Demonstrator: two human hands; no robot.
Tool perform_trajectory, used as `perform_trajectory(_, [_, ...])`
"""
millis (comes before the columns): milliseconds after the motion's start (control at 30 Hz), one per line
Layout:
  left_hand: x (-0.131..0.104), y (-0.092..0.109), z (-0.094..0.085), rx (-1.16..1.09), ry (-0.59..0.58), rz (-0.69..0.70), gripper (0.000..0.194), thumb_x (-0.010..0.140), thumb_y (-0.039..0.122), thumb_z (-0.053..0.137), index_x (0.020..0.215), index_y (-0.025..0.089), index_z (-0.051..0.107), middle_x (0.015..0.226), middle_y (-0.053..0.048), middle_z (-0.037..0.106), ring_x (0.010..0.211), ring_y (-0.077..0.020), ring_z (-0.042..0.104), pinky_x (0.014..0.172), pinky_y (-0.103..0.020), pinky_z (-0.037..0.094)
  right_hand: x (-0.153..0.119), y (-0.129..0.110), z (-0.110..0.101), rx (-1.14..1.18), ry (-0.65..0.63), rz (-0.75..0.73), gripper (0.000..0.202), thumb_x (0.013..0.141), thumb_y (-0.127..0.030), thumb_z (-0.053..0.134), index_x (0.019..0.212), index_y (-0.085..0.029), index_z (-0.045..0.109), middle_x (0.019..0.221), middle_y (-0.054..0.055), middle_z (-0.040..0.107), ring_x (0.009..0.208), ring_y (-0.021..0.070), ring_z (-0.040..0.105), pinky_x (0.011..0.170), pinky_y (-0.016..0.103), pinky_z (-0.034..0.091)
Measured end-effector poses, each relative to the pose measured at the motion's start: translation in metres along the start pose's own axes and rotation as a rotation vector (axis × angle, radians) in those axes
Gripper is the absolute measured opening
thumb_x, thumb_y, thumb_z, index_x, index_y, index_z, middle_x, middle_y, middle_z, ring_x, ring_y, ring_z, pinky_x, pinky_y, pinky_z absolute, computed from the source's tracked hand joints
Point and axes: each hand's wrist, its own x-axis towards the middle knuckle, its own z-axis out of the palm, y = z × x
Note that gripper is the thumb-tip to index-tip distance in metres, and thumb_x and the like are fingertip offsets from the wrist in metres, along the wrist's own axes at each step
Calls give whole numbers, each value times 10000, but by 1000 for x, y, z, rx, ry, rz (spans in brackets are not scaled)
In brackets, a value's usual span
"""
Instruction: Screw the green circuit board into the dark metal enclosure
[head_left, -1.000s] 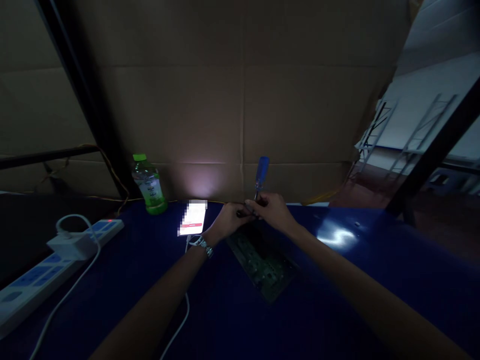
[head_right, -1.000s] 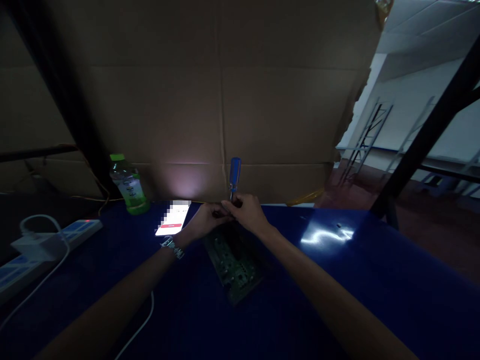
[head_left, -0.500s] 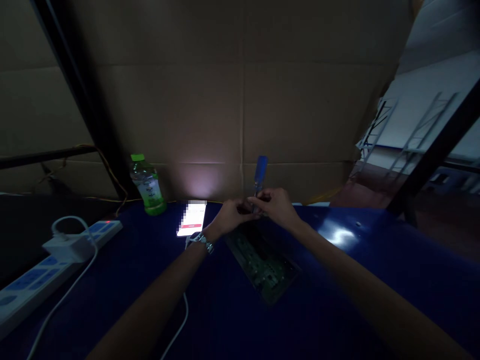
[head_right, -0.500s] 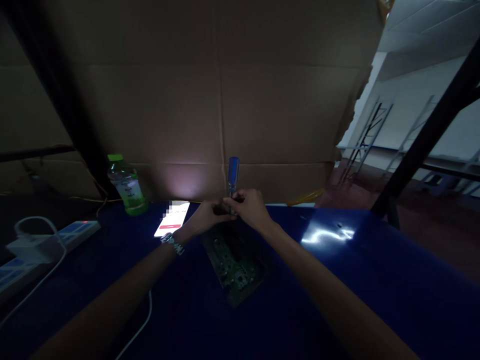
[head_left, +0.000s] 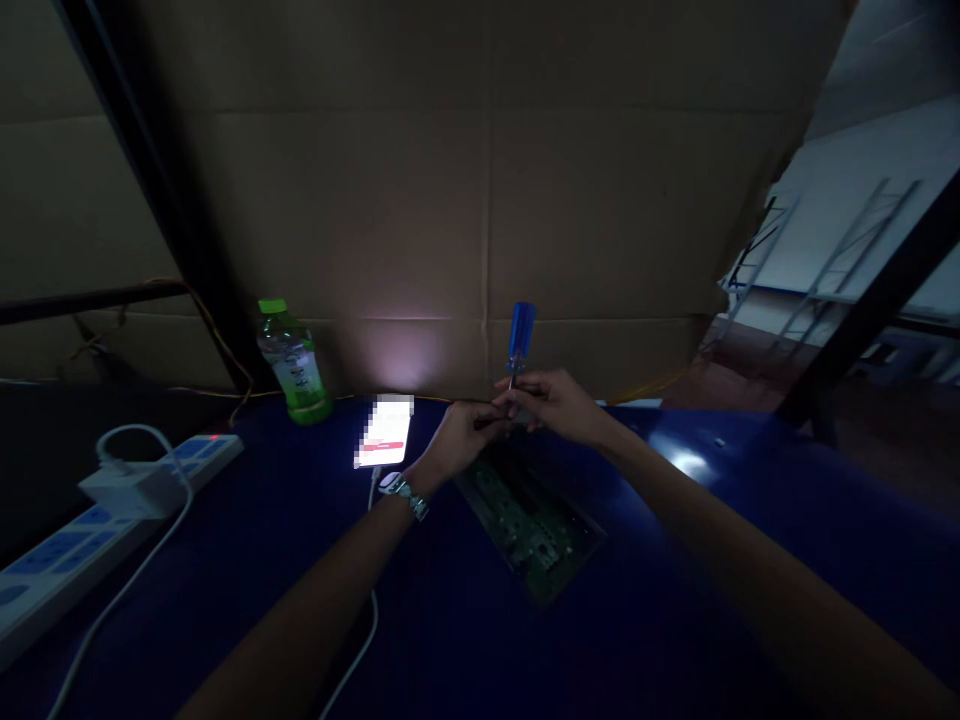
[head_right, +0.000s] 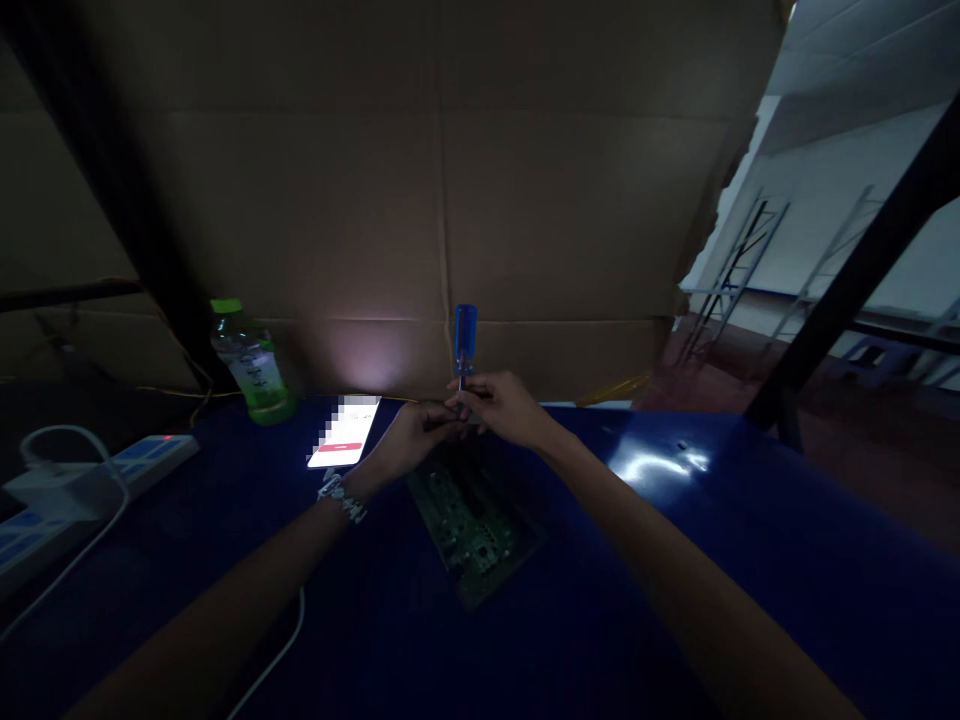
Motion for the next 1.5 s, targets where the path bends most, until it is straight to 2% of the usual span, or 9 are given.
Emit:
perform_trajectory(167, [-2, -5, 7, -13, 131, -25, 241, 719, 309, 757, 886, 150, 690, 899, -56, 718, 833, -188, 651, 746, -278, 483, 1, 4, 3, -104, 130, -61, 231, 802, -379, 644, 715, -167, 673, 648, 16, 663, 555, 136, 606, 494, 247, 461])
perform_trajectory(400, [-4, 3, 13, 73, 211, -49, 143, 760, 254, 700, 687, 134, 673, 666, -7, 656, 619, -133, 568, 595, -239, 407, 3, 12, 17, -195, 324, -96, 316, 782, -431, 678, 634, -182, 551, 585, -6, 571, 531, 133, 552, 484, 255, 453])
perform_trajectory(467, [-4, 3, 12, 69, 178, -38, 140, 780, 248, 670, 703, 136, 703, 683, -12, 672, 629, -134, 572, 606, -239, 407, 3, 11, 16, -155, 276, -77, 280, 803, -432, 654, 716, -171, 602, 644, 12, 613, 546, 133, 564, 464, 248, 459])
perform_trajectory(633, [-5, -1, 7, 74, 86, -35, 193, 817, 287, 623, 786, 145, 751, 677, -5, 676, 624, -139, 567, 590, -236, 393, 2, 1, 4, 49, -10, 2, 256, 837, -352, 606, 993, -158, 668, 860, 63, 715, 624, 136, 635, 496, 253, 527])
perform_trajectory(767, [-6, 2, 4, 98, 39, -32, 220, 837, 298, 590, 793, 156, 752, 674, -3, 673, 620, -141, 557, 576, -236, 385, 2, -2, -1, -24, 56, 4, 183, 805, -329, 653, 821, -153, 700, 649, 31, 688, 578, 145, 649, 567, 275, 548])
perform_trajectory(1000, [-5, 6, 3, 57, -34, 0, 240, 866, 271, 544, 787, 141, 729, 737, -34, 696, 683, -151, 594, 636, -248, 427, 1, 6, 10, -63, 236, 0, 301, 768, -451, 694, 698, -163, 645, 554, 17, 641, 501, 160, 636, 469, 259, 506])
perform_trajectory(1200, [-7, 4, 4, 61, -29, -12, 246, 885, 286, 540, 829, 145, 734, 761, -23, 707, 705, -158, 610, 629, -240, 427, 2, 2, 6, 90, 143, -57, 344, 785, -479, 666, 942, -175, 629, 772, 46, 699, 558, 161, 656, 311, 189, 388])
perform_trajectory(1333, [-7, 8, 3, 107, -29, 0, 214, 879, 245, 545, 890, 156, 740, 817, -25, 727, 728, -161, 626, 684, -257, 445, 2, -6, 5, 227, 113, -72, 348, 792, -478, 656, 959, -181, 584, 940, 73, 704, 553, 138, 655, 306, 186, 384])
perform_trajectory(1500, [-6, 12, -9, 233, -44, 25, 183, 815, 204, 609, 962, 167, 712, 917, -50, 727, 785, -172, 643, 729, -273, 463, 2, -9, 5, 301, 79, -33, 355, 760, -471, 689, 923, -193, 541, 953, 76, 700, 551, 132, 649, 323, 196, 406])
